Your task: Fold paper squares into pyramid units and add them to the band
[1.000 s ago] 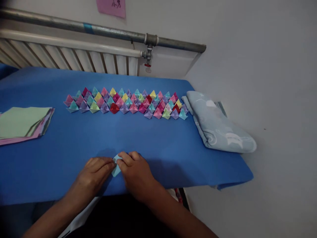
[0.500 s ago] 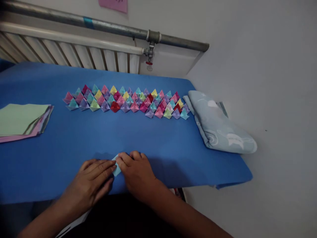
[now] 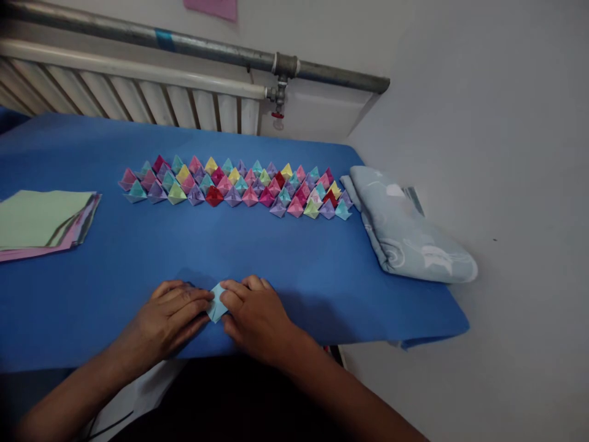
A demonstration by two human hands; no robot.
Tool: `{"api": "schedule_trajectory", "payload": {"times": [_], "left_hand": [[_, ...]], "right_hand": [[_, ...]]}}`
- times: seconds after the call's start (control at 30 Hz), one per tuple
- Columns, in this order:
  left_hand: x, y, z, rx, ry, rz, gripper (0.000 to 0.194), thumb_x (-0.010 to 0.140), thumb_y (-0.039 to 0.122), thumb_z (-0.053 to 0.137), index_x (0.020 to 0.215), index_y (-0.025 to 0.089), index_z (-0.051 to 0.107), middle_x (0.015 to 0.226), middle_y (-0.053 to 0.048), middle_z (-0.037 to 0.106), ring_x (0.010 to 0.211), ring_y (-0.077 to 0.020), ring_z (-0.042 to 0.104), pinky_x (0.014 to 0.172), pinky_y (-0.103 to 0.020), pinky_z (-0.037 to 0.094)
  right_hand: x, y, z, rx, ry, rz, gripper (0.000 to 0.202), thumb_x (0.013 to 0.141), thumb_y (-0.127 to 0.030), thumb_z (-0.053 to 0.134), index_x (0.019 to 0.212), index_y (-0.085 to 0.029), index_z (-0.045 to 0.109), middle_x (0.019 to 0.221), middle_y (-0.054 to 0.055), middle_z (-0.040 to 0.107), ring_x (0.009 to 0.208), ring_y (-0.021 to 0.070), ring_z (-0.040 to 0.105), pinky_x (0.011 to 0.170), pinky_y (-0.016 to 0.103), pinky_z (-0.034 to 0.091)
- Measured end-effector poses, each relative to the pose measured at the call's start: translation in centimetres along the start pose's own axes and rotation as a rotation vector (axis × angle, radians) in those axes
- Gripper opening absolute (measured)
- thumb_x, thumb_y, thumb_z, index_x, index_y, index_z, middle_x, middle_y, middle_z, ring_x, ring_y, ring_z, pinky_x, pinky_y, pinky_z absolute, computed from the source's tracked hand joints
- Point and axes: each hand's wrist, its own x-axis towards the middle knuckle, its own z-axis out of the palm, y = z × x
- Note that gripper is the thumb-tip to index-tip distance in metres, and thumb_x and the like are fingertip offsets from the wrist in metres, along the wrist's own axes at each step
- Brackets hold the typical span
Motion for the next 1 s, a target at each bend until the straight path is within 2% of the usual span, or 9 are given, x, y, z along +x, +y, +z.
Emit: {"api": "schedule_trajectory", "payload": {"times": [0.23, 0.4, 0.63, 1.0], "left_hand": [[0.0, -0.1, 0.2, 0.02, 0.06, 0.021, 0.014, 0.095, 0.017, 0.05, 0.104, 0.016, 0.061, 0.105, -0.007, 0.07, 0.088, -0.0173, 0.065, 0.089, -0.037, 0.042], [-0.1, -0.1, 0.3, 0.025, 0.078, -0.003, 0.016, 0.095, 0.015, 0.049, 0.105, 0.015, 0.062, 0.109, -0.009, 0.069, 0.092, -0.0177, 0.066, 0.089, -0.036, 0.042], [0.0, 0.0, 0.4, -0.009, 0.063, -0.081, 0.017, 0.096, 0.016, 0.047, 0.104, 0.017, 0.062, 0.108, -0.007, 0.068, 0.091, -0.0169, 0.064, 0.089, -0.037, 0.043], [0.6, 0.3, 0.4, -0.099, 0.031, -0.278, 0.015, 0.096, 0.027, 0.047, 0.093, 0.022, 0.061, 0.103, -0.005, 0.067, 0.096, -0.0215, 0.061, 0.084, -0.042, 0.043]], "right_hand": [[-0.9, 0.2, 1.1, 0.072, 0.149, -0.01, 0.025, 0.088, -0.021, 0.061, 0.113, -0.018, 0.058, 0.13, 0.006, 0.06, 0.102, 0.0249, 0.051, 0.088, 0.042, 0.042], [-1.1, 0.1, 1.2, 0.113, 0.2, 0.001, 0.02, 0.089, -0.017, 0.057, 0.109, -0.019, 0.059, 0.127, 0.009, 0.06, 0.105, 0.0255, 0.052, 0.089, 0.042, 0.041], [-1.2, 0.2, 1.6, 0.135, 0.269, 0.023, 0.014, 0.092, -0.015, 0.051, 0.099, -0.017, 0.064, 0.091, 0.007, 0.063, 0.083, 0.02, 0.053, 0.077, 0.035, 0.043], [-0.8, -0.4, 1.7, 0.068, 0.282, 0.145, 0.016, 0.094, -0.016, 0.049, 0.086, -0.016, 0.062, 0.082, 0.005, 0.062, 0.076, 0.0184, 0.053, 0.072, 0.033, 0.039]]}}
